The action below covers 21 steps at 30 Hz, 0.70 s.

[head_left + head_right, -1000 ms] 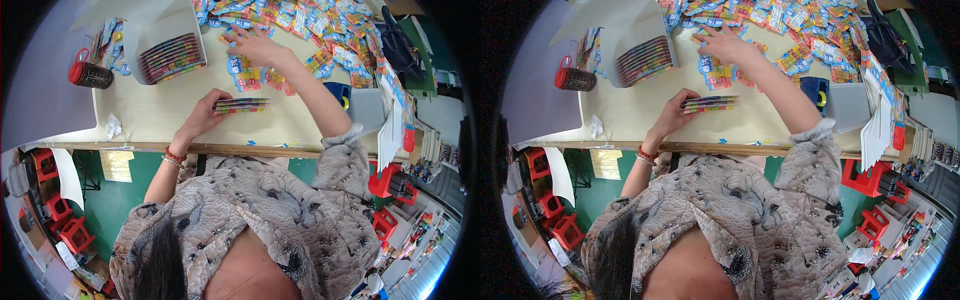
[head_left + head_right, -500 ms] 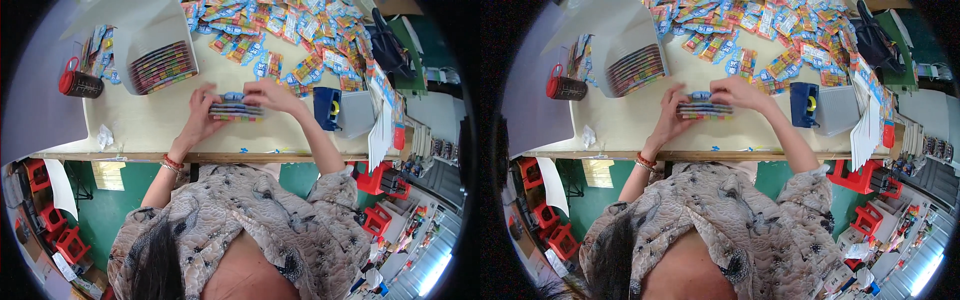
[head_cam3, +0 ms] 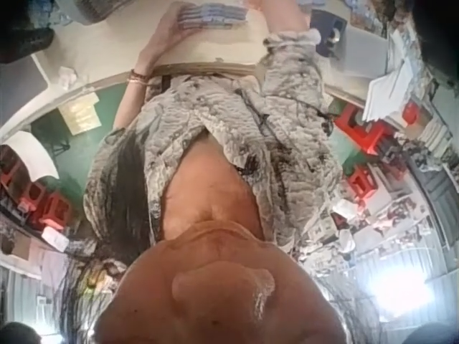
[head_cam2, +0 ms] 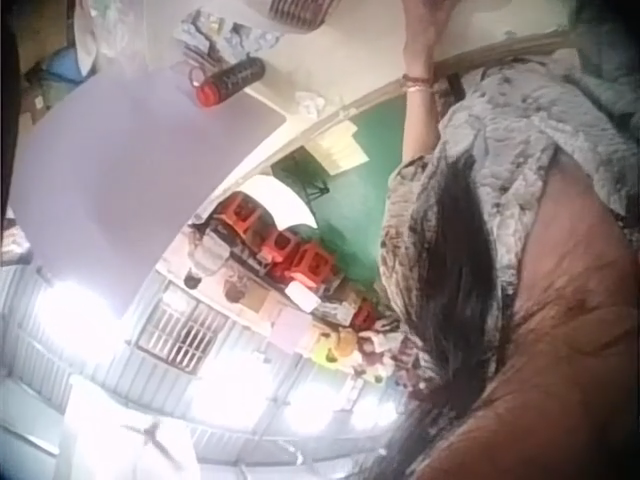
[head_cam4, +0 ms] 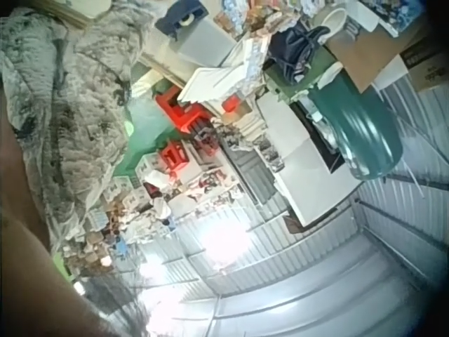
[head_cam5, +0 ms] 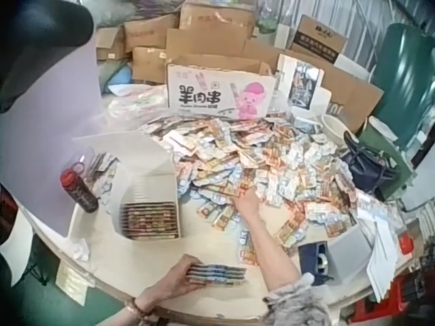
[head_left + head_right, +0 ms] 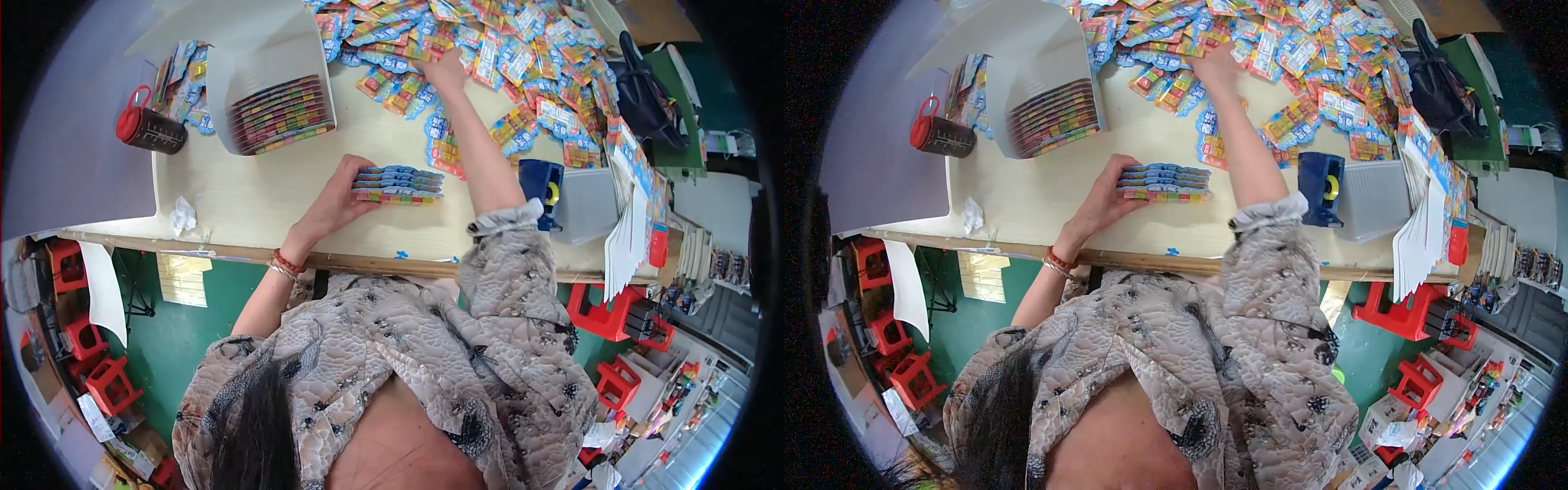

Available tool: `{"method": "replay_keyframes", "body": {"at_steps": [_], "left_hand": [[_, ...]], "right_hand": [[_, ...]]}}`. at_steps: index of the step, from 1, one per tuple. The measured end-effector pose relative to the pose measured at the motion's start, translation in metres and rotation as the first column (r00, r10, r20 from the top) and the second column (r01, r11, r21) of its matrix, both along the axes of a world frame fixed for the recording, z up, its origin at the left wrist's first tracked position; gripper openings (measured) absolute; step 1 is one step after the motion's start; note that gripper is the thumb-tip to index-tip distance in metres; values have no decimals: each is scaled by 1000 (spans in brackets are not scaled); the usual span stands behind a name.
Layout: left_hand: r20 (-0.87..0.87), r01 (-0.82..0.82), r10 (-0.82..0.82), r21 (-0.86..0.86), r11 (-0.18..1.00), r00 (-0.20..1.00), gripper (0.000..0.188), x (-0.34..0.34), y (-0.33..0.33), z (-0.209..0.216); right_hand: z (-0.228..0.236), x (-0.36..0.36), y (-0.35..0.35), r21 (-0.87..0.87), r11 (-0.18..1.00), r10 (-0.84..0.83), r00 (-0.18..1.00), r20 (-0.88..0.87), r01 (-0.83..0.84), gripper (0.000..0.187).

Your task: Packing small colorful product packets into cardboard display boxes at a workbench.

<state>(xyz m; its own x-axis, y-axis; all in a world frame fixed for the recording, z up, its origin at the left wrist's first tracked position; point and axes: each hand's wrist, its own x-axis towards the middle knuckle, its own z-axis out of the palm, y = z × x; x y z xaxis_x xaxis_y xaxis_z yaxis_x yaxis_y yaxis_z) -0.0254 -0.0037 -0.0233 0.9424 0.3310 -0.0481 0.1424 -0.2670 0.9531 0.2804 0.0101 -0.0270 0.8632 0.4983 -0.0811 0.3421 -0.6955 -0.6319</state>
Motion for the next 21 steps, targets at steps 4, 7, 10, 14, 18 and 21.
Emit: {"method": "replay_keyframes", "body": {"at_steps": [4, 7, 10, 14, 18, 21], "left_hand": [[-38, 50, -54, -105, 993, 998, 58, 7, 1, 10], [-51, 26, -35, -167, 986, 998, 58, 2, 4, 1], [-34, 10, -15, -141, 990, 999, 55, -6, 5, 0], [-71, 60, -69, -127, 990, 995, 53, -6, 8, 1], [123, 48, -46, -14, 999, 991, 49, -6, 5, 0], [139, 27, -26, -8, 1000, 990, 62, -4, 1, 3]], "right_hand": [[-41, 38, -7, 422, 878, -104, 952, -289, 224, 69], [-20, 41, -35, 642, 717, 32, 907, -419, 271, 65], [50, 25, -75, 643, 762, 170, 935, -310, 75, 47], [100, 1, -102, 359, 715, 657, 752, -49, -601, 27], [94, -63, -92, 127, 500, 866, 490, -102, -857, 23], [78, -88, -82, 134, 476, 879, 468, -89, -869, 18]]}}
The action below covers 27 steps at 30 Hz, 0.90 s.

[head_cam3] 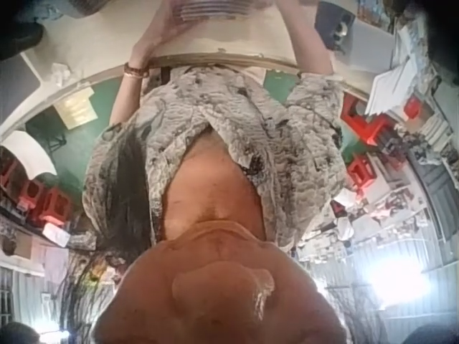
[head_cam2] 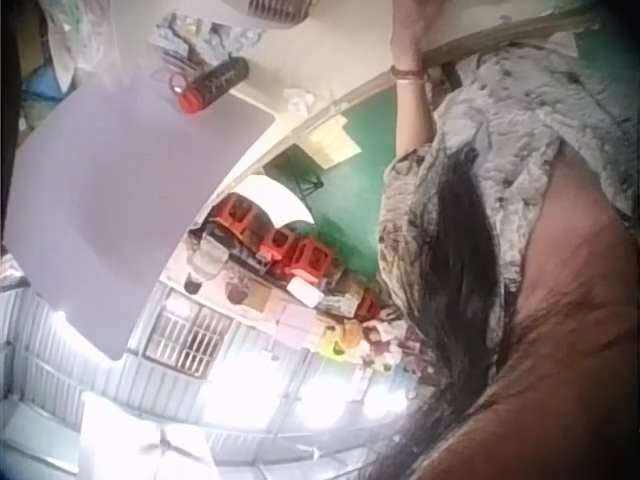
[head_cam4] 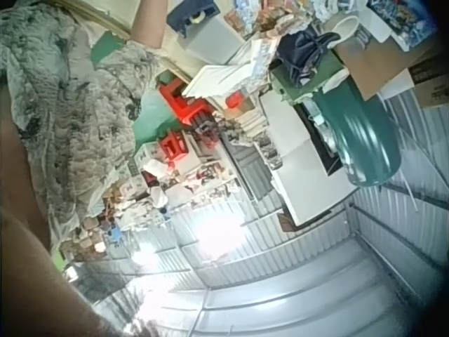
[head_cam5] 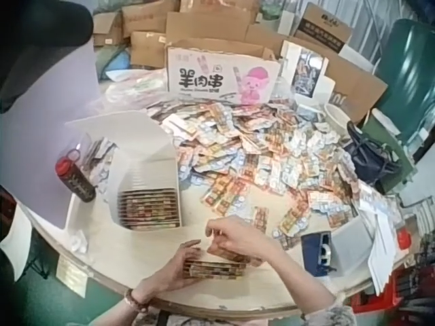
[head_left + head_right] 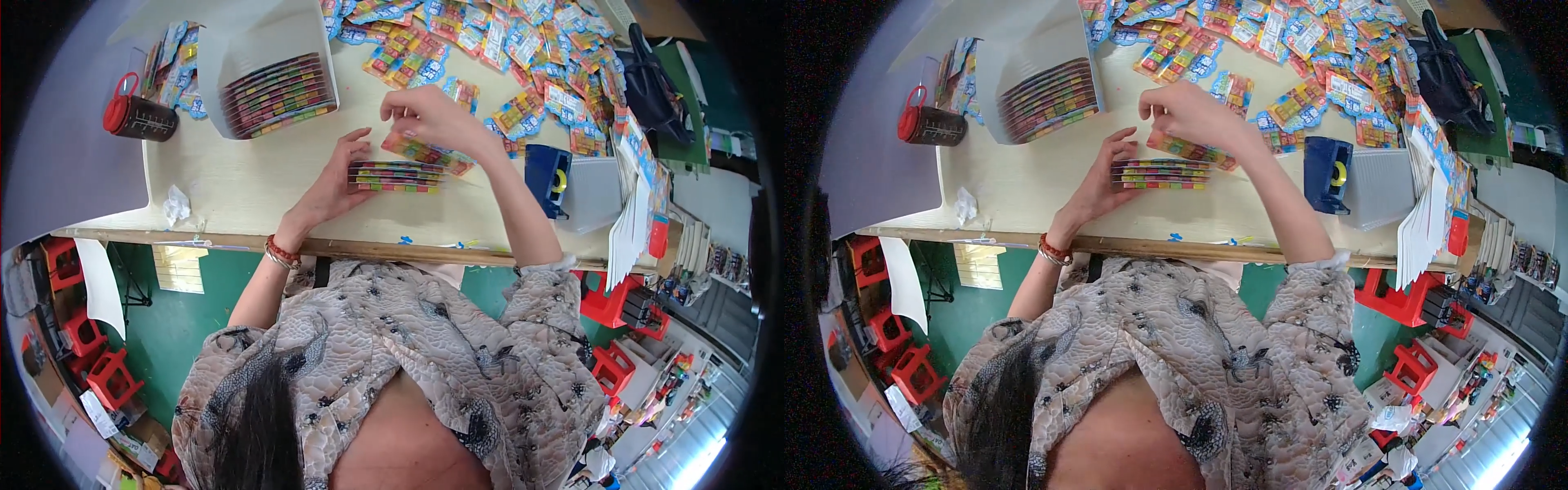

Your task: Packing small colorful product packets into cardboard display boxes at a workbench.

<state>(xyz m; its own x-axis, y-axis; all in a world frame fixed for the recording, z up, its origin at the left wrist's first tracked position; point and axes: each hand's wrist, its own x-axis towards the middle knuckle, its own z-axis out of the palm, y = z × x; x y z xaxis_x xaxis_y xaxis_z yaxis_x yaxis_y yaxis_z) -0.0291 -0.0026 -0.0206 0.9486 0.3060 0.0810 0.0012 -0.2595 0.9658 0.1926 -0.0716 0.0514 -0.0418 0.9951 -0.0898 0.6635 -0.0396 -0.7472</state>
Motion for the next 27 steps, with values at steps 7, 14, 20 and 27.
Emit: {"method": "replay_keyframes", "body": {"at_steps": [7, 14, 20, 27], "left_hand": [[-56, -43, 31, -213, 976, 998, 106, 6, -2, -3], [-123, -62, 46, -128, 990, 991, 81, 7, -5, 7], [-143, -37, 19, -127, 991, 990, 57, 7, -5, 2], [-184, -47, 19, -151, 987, 983, 61, -2, -3, -7]], "right_hand": [[-20, -32, 16, 101, 995, 39, 979, -202, -19, 13], [-25, 50, 25, 110, 909, -369, 899, -235, 402, 31], [-74, 178, 31, 357, 684, -728, 622, 288, 636, 73], [-83, 203, 99, 337, 675, -730, 661, 175, 656, 107]]}}
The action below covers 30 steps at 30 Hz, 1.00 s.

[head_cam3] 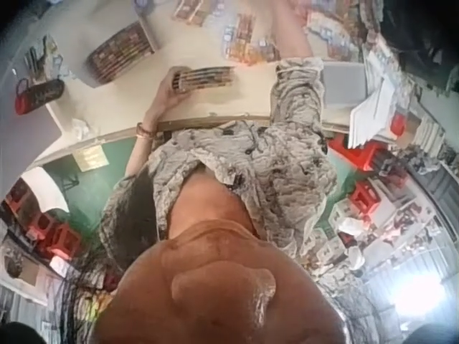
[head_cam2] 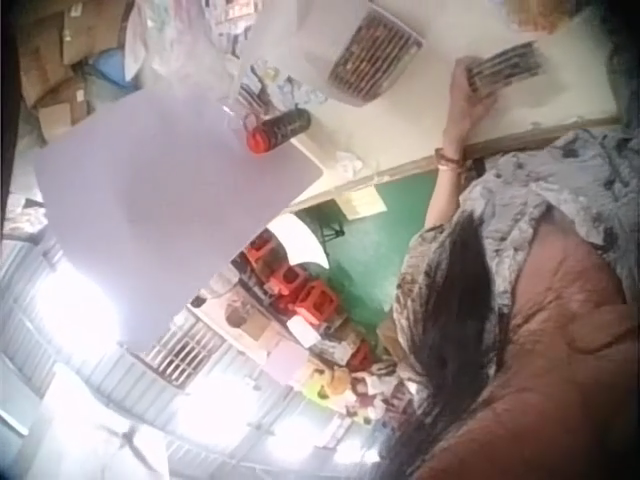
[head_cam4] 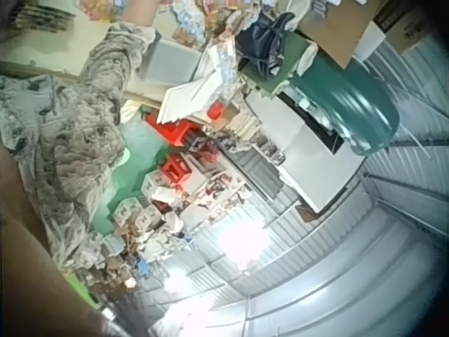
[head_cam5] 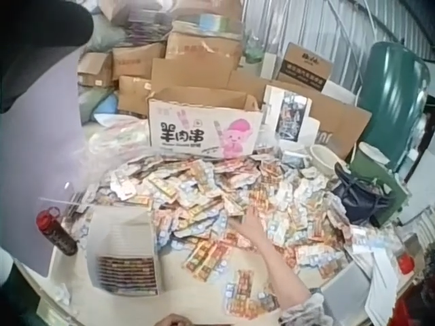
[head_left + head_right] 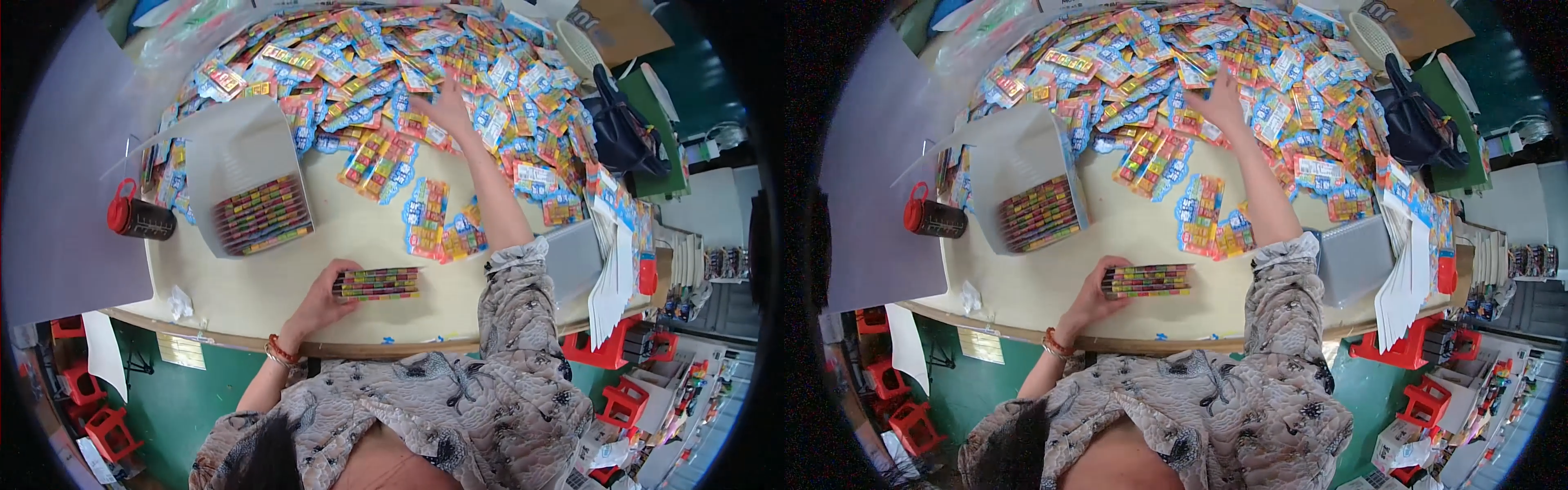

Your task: Packing small colorful product packets into cardboard display boxes at a workbench.

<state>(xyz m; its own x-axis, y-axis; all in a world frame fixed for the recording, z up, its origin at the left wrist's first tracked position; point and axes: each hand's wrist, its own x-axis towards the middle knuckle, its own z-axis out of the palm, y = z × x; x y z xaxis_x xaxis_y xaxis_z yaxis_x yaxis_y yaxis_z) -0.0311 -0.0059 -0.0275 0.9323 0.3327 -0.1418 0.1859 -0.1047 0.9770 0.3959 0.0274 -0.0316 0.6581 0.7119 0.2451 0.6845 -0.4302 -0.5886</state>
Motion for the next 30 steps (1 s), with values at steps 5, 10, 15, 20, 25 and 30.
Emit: {"method": "replay_keyframes", "body": {"at_steps": [5, 10, 15, 20, 25, 30], "left_hand": [[79, 11, -16, 58, 998, 997, 61, 13, -4, -2], [99, -39, 31, 81, 996, 995, 60, 5, 0, -6], [124, -30, 15, 116, 993, 992, 62, 14, 2, -6], [111, -40, 29, 100, 994, 993, 59, 9, 4, -8], [103, -47, 34, 129, 991, 994, 56, 3, -3, -11], [114, -34, 25, 78, 996, 993, 57, -2, -5, -11]], "right_hand": [[-38, 72, 37, 246, 781, -249, 648, -720, 574, 121], [-2, 19, 84, 192, 649, -372, 527, -764, 736, 112], [-23, 46, 76, 350, 580, -323, 602, -730, 735, 98], [-31, 34, 43, 510, 625, 72, 607, -792, 591, 85], [1, -48, -45, 358, 776, 79, 483, -872, 520, 73], [8, -110, -133, 190, 974, 34, 753, -657, 122, 68]]}}
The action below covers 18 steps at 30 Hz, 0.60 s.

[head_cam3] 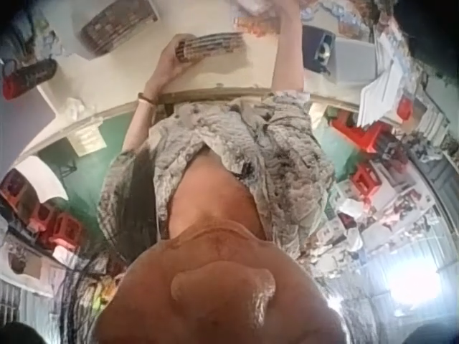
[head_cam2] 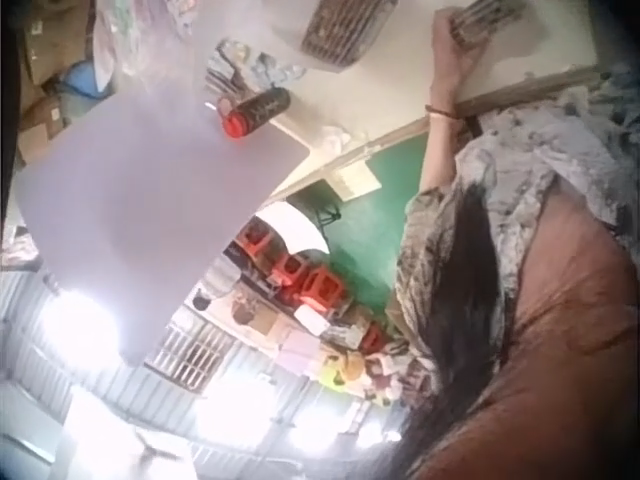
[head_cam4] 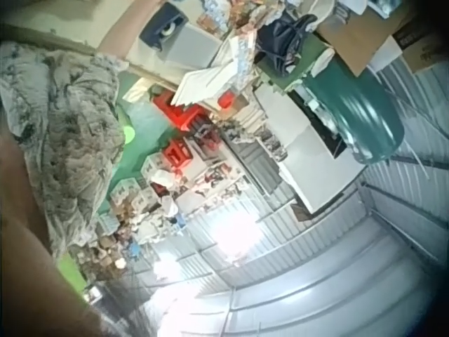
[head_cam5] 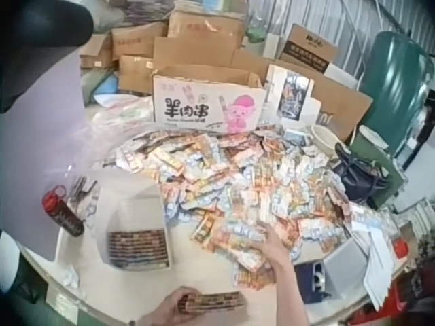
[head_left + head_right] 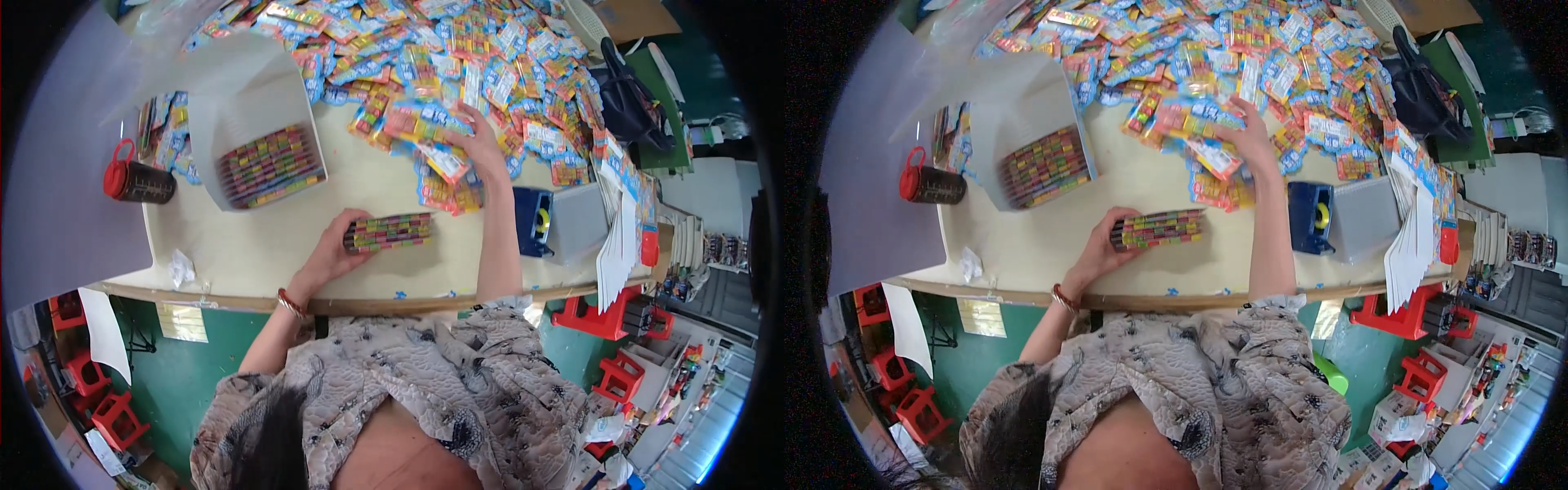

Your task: Packing small colorful product packets into cardboard display boxes at a workbench.

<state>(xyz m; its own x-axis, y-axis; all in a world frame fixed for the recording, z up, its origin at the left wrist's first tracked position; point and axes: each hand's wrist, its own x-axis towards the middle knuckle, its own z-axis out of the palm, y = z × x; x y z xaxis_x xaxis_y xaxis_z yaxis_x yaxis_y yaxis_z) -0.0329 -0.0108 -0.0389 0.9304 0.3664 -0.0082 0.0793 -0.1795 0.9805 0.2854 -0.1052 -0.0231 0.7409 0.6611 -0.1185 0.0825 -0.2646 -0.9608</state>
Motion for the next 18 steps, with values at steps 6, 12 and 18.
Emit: {"method": "replay_keyframes", "body": {"at_steps": [6, 12, 18], "left_hand": [[-95, 113, -106, 65, 992, 990, 57, 5, 12, 14], [-86, 132, -138, -77, 988, 987, 63, 6, 10, 19], [-28, 138, -138, -23, 990, 990, 65, 5, 7, 13]], "right_hand": [[7, -43, -46, -259, 950, 262, 896, 357, -175, 65], [15, -62, -53, -359, 903, 419, 663, 621, -235, 62], [17, -77, -55, -297, 942, 320, 693, 646, -158, 50]]}}
